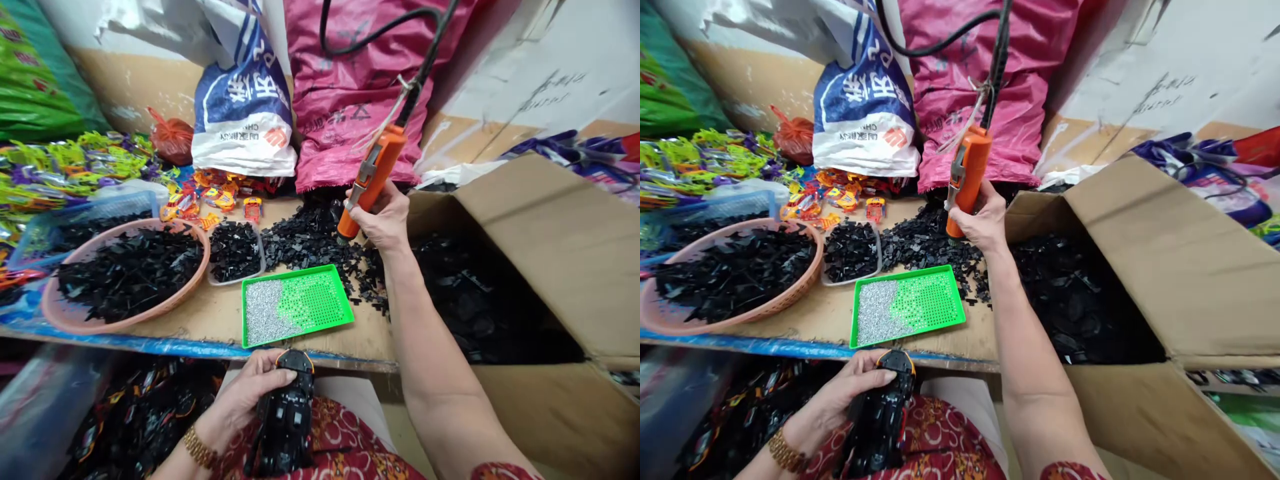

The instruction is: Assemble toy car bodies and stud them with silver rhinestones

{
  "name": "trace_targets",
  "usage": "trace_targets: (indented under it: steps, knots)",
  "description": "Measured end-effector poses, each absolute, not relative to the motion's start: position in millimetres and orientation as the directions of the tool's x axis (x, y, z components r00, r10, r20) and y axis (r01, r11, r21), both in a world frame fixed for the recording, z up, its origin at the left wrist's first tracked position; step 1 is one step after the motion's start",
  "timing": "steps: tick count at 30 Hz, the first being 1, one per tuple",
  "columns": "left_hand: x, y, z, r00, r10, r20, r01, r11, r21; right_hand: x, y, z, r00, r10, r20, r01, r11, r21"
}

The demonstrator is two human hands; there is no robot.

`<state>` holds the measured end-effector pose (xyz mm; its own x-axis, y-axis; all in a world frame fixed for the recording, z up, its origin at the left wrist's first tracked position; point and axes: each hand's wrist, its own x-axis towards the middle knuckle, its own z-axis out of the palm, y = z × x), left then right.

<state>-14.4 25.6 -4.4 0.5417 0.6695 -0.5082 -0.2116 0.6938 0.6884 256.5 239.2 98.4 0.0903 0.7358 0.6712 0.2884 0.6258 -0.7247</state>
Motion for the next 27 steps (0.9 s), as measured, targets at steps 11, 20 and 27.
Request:
trace_targets:
  steps: [11, 20, 27]
  knots:
    - [-27, 30, 2, 0.573, 0.606, -0.551, -0.130, 0.731, 0.670, 249, 178, 128, -0.269, 0.858, 0.438, -0.111, 0.424, -0.899]
    - [-28, 29, -5, 0.545, 0.618, -0.567, -0.139, 0.733, 0.666, 219, 168, 101, 0.003, 0.935, 0.355, -0.012, 0.355, -0.935]
    - [-30, 34, -6, 0.574, 0.655, -0.492, -0.128, 0.665, 0.736, 228, 179, 60, 0.125, 0.919, 0.374, 0.121, 0.360, -0.925]
